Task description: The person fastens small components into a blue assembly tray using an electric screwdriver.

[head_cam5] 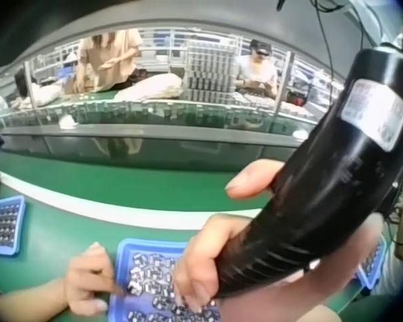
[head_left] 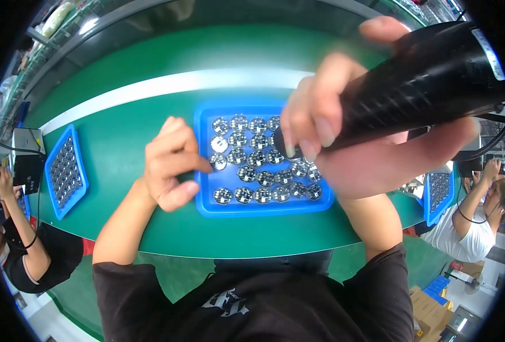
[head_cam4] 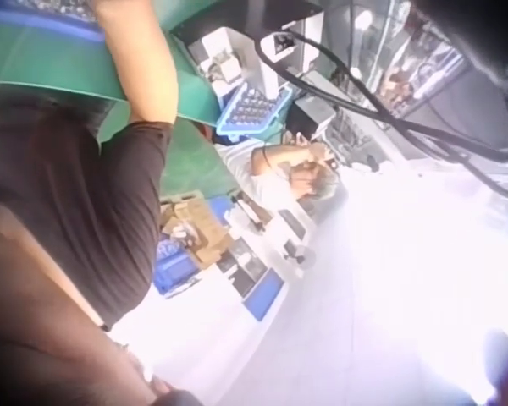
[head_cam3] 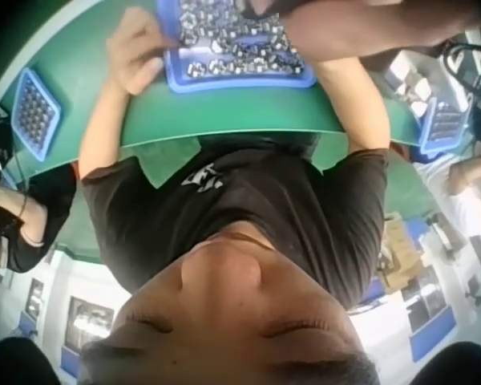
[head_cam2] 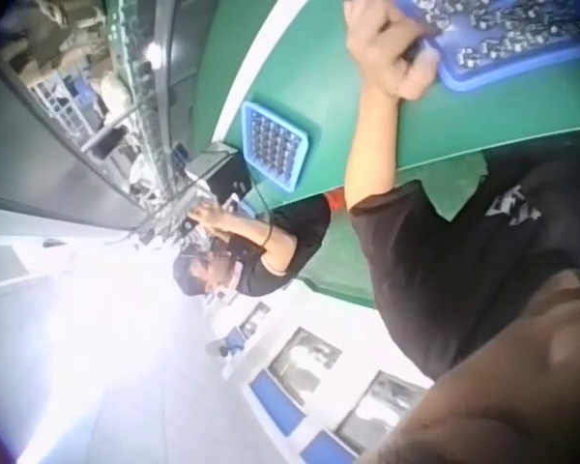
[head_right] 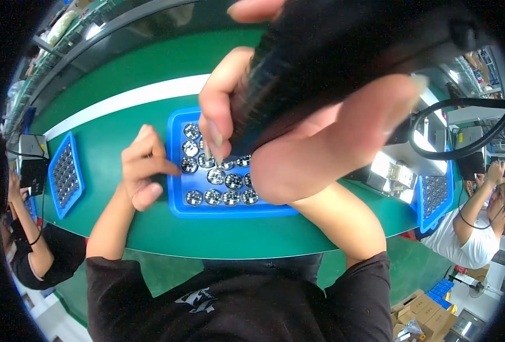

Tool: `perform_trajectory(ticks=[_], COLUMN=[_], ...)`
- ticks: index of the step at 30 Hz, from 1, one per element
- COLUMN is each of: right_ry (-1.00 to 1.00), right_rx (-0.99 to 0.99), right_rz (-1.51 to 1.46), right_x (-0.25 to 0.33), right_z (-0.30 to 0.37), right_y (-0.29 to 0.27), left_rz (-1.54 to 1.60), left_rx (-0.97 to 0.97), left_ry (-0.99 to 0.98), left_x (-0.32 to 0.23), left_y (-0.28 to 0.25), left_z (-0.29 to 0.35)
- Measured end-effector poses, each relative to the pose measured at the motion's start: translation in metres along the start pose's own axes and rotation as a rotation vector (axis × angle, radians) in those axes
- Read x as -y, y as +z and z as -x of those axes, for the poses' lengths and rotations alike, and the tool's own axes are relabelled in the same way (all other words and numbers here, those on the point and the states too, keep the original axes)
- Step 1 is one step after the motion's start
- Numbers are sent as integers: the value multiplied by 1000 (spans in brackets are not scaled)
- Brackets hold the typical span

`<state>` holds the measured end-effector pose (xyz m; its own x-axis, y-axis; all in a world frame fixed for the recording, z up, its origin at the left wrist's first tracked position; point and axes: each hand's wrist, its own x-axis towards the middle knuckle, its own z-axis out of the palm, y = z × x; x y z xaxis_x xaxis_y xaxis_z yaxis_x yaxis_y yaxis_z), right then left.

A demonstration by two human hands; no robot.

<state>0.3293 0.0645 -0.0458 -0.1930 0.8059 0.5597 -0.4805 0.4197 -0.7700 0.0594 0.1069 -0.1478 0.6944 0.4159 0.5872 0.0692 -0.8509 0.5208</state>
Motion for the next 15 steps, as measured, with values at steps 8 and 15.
perform_trajectory(ticks=[8,15], right_ry=[86,88], right_rx=[-209,-242], right_rz=[-228,-178], right_x=[-42,-51], right_z=[2,7], right_y=[26,36], left_rz=[-165,-72], left_rx=[107,153], left_ry=[19,30], left_x=[-2,-10], left_y=[-6,-1], left_z=[-8,-7])
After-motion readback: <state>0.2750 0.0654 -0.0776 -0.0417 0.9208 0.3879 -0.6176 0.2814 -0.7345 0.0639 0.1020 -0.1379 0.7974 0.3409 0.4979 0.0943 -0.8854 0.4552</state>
